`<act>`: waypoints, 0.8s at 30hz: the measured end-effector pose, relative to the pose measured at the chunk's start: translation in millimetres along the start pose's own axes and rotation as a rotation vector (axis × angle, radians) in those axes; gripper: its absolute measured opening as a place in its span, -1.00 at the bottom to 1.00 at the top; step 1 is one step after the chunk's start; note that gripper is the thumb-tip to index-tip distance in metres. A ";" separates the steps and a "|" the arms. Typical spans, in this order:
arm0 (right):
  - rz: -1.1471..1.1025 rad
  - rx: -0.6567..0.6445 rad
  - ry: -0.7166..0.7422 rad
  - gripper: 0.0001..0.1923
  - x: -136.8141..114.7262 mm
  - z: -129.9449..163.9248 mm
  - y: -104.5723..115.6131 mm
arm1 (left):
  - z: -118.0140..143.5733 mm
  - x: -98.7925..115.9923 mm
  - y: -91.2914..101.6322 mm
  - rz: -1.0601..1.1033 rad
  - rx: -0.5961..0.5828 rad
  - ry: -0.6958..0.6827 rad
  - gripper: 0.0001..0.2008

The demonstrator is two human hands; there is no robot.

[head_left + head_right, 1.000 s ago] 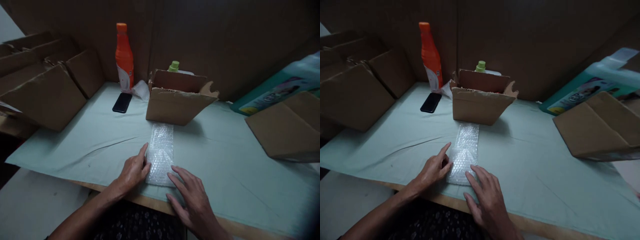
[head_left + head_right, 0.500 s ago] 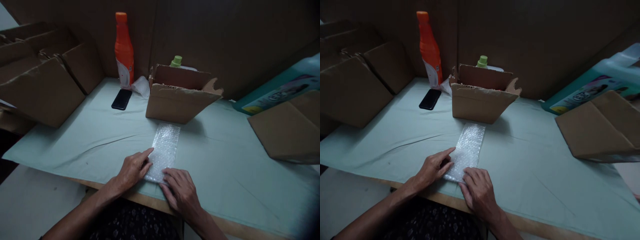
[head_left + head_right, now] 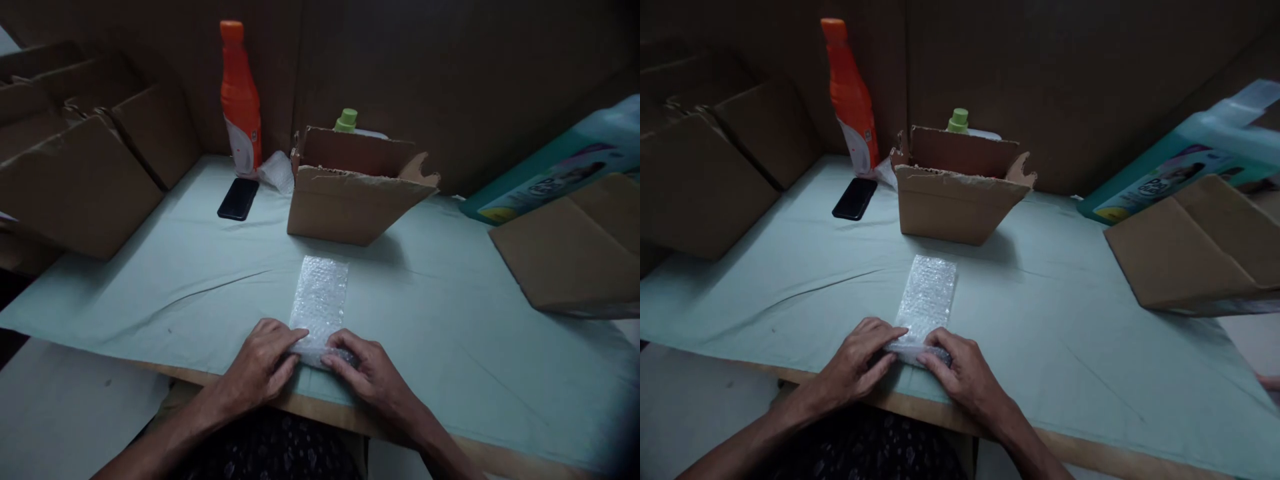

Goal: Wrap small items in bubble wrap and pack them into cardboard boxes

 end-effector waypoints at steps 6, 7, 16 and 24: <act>0.408 0.331 0.377 -0.76 -34.3 22.7 18.2 | -16.6 -21.3 -11.9 -0.225 0.038 0.159 -0.60; 0.461 0.269 0.395 -0.76 -34.2 22.5 8.5 | -19.4 -21.9 -12.0 -0.257 0.042 0.162 -0.59; 0.278 0.061 0.271 -0.75 -14.0 6.2 -8.8 | -1.3 8.0 5.9 -0.083 0.028 -0.031 -0.48; 0.525 0.208 0.365 -0.69 -25.8 7.2 -0.7 | -30.2 -20.7 -1.2 -0.351 0.073 0.148 -0.61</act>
Point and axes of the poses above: each hand's wrist, its own z-axis away from the middle knuckle, its own y-axis out of the back of the hand, x = y × z, the point moved 9 cm from there along -z, towards the middle knuckle, and after that the axes turned 14 degrees about -z, right-handed, at the moved point
